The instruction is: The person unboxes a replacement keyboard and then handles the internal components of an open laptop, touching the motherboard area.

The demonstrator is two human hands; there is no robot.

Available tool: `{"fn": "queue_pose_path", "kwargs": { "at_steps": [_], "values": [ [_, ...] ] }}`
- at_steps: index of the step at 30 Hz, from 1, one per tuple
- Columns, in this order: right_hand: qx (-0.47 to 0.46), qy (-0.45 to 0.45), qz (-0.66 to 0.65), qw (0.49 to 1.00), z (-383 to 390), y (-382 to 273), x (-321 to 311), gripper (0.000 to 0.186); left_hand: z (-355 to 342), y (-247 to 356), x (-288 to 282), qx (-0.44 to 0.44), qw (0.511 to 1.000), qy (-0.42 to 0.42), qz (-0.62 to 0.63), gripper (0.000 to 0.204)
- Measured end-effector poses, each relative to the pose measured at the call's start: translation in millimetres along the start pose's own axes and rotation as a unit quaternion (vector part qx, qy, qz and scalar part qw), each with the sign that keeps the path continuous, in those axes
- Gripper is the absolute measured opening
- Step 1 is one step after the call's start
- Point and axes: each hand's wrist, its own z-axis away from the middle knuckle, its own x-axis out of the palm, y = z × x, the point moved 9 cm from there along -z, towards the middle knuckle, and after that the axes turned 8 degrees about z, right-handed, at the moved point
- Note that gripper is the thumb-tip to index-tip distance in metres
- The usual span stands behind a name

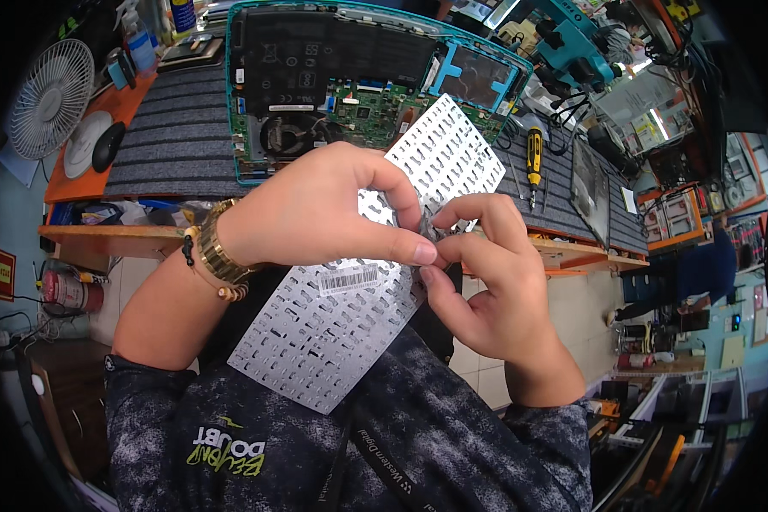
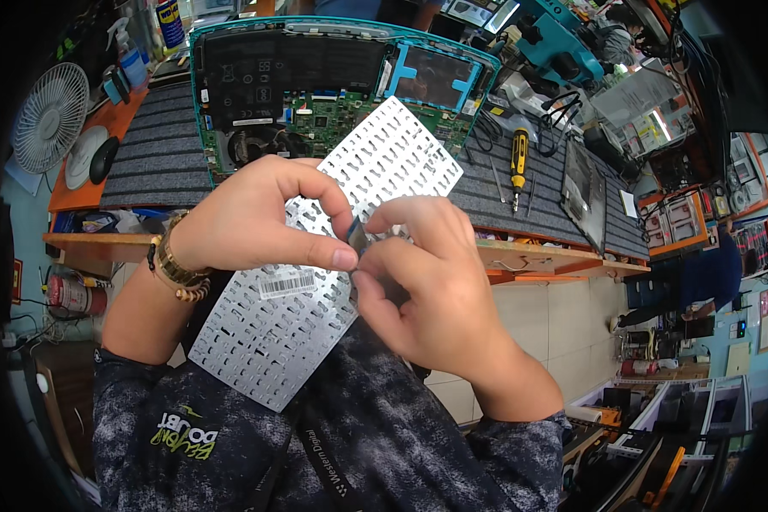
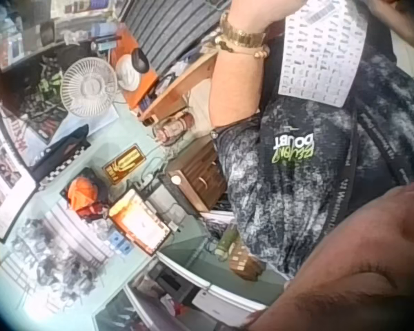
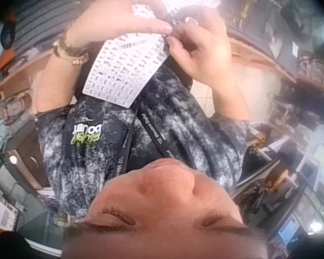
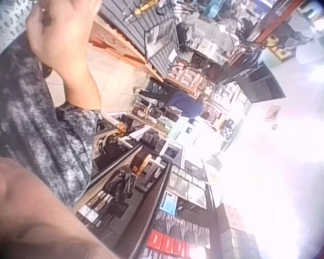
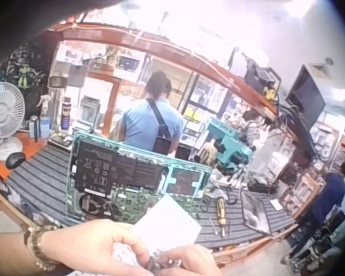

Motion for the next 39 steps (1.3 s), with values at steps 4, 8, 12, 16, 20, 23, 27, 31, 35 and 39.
{"fn": "queue_pose_path", "kwargs": {
  "at_steps": [4,8,12,16,20,23,27,31,35,39],
  "values": [
    [0.017,0.001,0.001,1.000,1.2,5.4,1.9,0.017,3.2,-0.4,-0.8,0.014,0.999,0.024,-0.037,0.025],
    [0.004,0.007,0.010,1.000,1.4,3.5,-0.7,0.020,3.3,-0.4,1.4,0.035,0.998,0.032,-0.033,0.022],
    [-0.005,0.017,0.025,1.000,1.4,4.5,-2.2,0.021,5.1,3.1,2.6,0.034,0.998,0.041,-0.019,0.018],
    [0.024,0.016,0.019,0.999,1.1,7.4,-2.6,0.020,4.7,1.3,3.4,0.036,0.998,0.042,-0.009,0.017],
    [0.047,0.008,0.003,0.999,1.5,11.3,-0.3,0.019,5.6,2.9,3.6,0.044,0.998,0.041,-0.018,0.016],
    [0.057,0.003,-0.004,0.998,2.5,13.6,0.6,0.018,5.0,3.0,3.6,0.052,0.997,0.043,-0.026,0.016],
    [0.059,0.002,-0.010,0.998,2.9,14.4,1.1,0.017,5.4,3.3,3.5,0.055,0.997,0.047,-0.027,0.016],
    [0.064,0.002,-0.020,0.998,4.4,15.5,2.2,0.016,5.6,4.9,3.3,0.061,0.996,0.050,-0.031,0.017],
    [0.045,-0.012,-0.013,0.999,2.8,13.8,2.4,0.012,5.7,4.7,3.3,0.070,0.996,0.050,-0.032,0.017],
    [0.054,-0.010,-0.022,0.998,4.1,14.6,3.9,0.012,6.2,4.5,3.8,0.072,0.996,0.054,-0.028,0.017]
  ]
}}
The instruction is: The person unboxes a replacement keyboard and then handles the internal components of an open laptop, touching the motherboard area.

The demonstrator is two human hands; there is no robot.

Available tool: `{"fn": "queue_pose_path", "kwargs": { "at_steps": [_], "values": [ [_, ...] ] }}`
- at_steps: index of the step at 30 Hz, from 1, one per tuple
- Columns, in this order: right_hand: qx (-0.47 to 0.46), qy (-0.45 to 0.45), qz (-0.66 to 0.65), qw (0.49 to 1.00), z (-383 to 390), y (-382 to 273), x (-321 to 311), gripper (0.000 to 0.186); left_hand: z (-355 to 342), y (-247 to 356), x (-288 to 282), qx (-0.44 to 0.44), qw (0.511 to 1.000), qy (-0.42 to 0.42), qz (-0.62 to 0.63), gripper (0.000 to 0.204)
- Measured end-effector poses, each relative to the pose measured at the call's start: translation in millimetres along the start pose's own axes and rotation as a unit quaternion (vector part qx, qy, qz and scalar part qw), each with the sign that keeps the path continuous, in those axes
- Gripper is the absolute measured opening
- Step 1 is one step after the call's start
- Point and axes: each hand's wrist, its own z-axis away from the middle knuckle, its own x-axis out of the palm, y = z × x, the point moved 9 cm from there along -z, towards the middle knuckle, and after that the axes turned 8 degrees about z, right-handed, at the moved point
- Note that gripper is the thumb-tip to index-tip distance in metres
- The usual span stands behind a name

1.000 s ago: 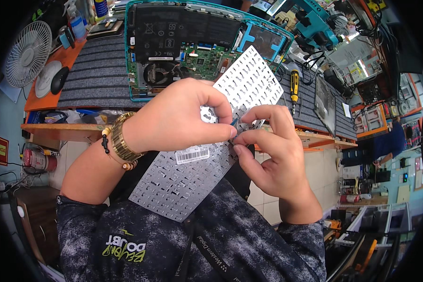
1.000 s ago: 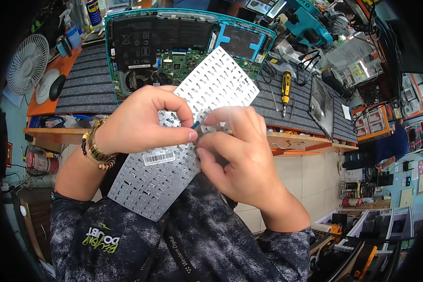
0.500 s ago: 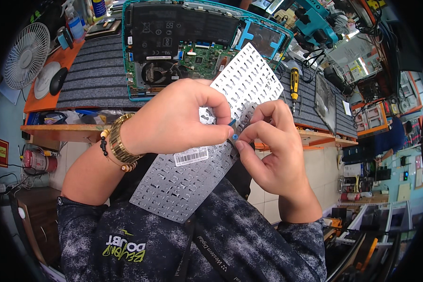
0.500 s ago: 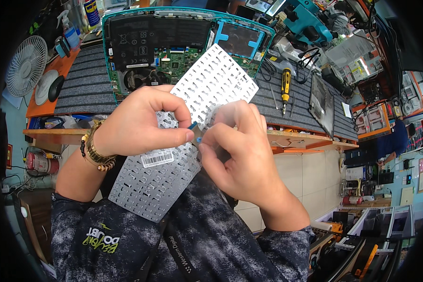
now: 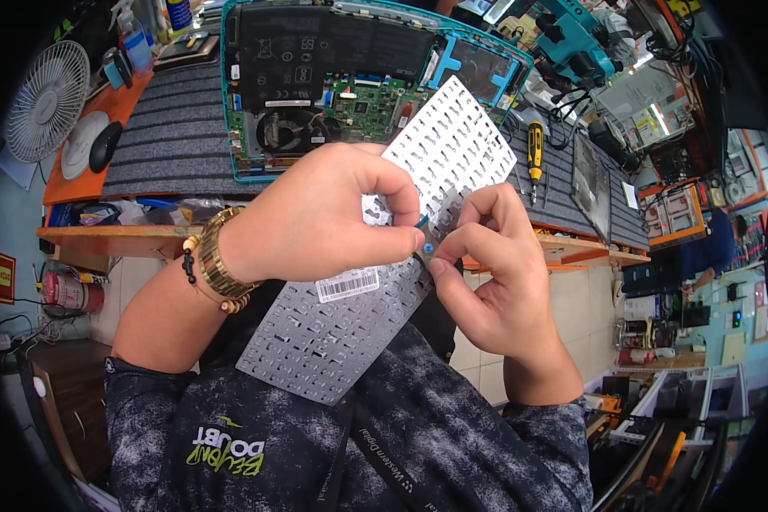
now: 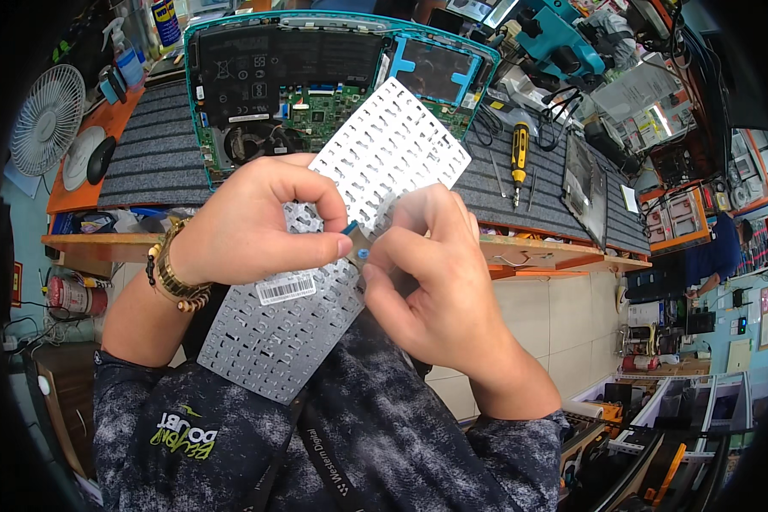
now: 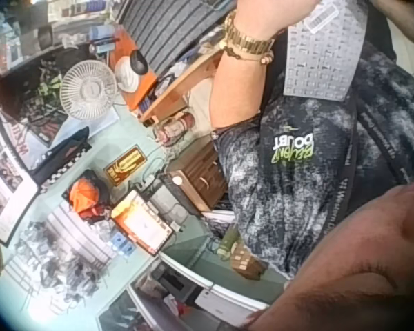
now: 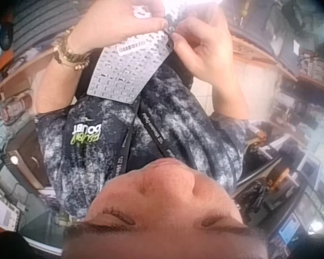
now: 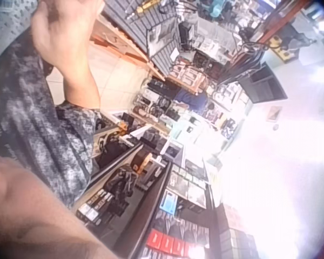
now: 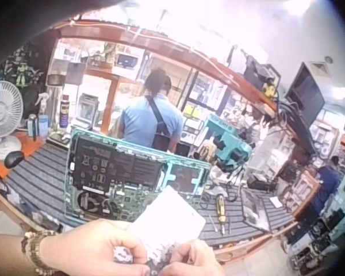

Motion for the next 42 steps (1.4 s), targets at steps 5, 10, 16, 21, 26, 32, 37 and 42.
{"fn": "queue_pose_path", "kwargs": {
  "at_steps": [5,10,16,21,26,32,37,42],
  "values": [
    [0.005,0.001,-0.001,1.000,0.4,1.7,-0.3,0.012,0.6,1.2,0.4,-0.001,1.000,-0.001,-0.005,0.017],
    [0.005,0.004,-0.002,1.000,0.3,2.2,-0.5,0.012,0.7,2.9,-0.1,0.010,1.000,0.006,-0.013,0.017],
    [0.009,0.003,-0.009,1.000,0.6,2.4,-0.4,0.013,1.4,2.2,0.1,0.015,1.000,0.006,-0.009,0.017],
    [0.017,0.001,-0.010,1.000,2.0,5.1,0.4,0.013,1.5,0.9,0.4,0.013,1.000,0.005,-0.015,0.017],
    [0.015,0.000,-0.018,1.000,2.4,6.1,0.9,0.013,1.8,2.7,0.5,0.024,0.999,0.003,-0.031,0.017],
    [0.019,0.000,-0.020,1.000,2.4,6.7,0.8,0.013,1.4,2.7,0.5,0.023,0.999,0.006,-0.024,0.017],
    [0.024,0.001,-0.029,0.999,2.9,8.2,1.0,0.013,1.7,1.0,0.6,0.024,0.999,0.010,-0.018,0.017],
    [0.028,0.001,-0.034,0.999,4.2,10.1,1.6,0.012,2.0,2.5,0.9,0.029,0.999,0.009,-0.022,0.017]
  ]
}}
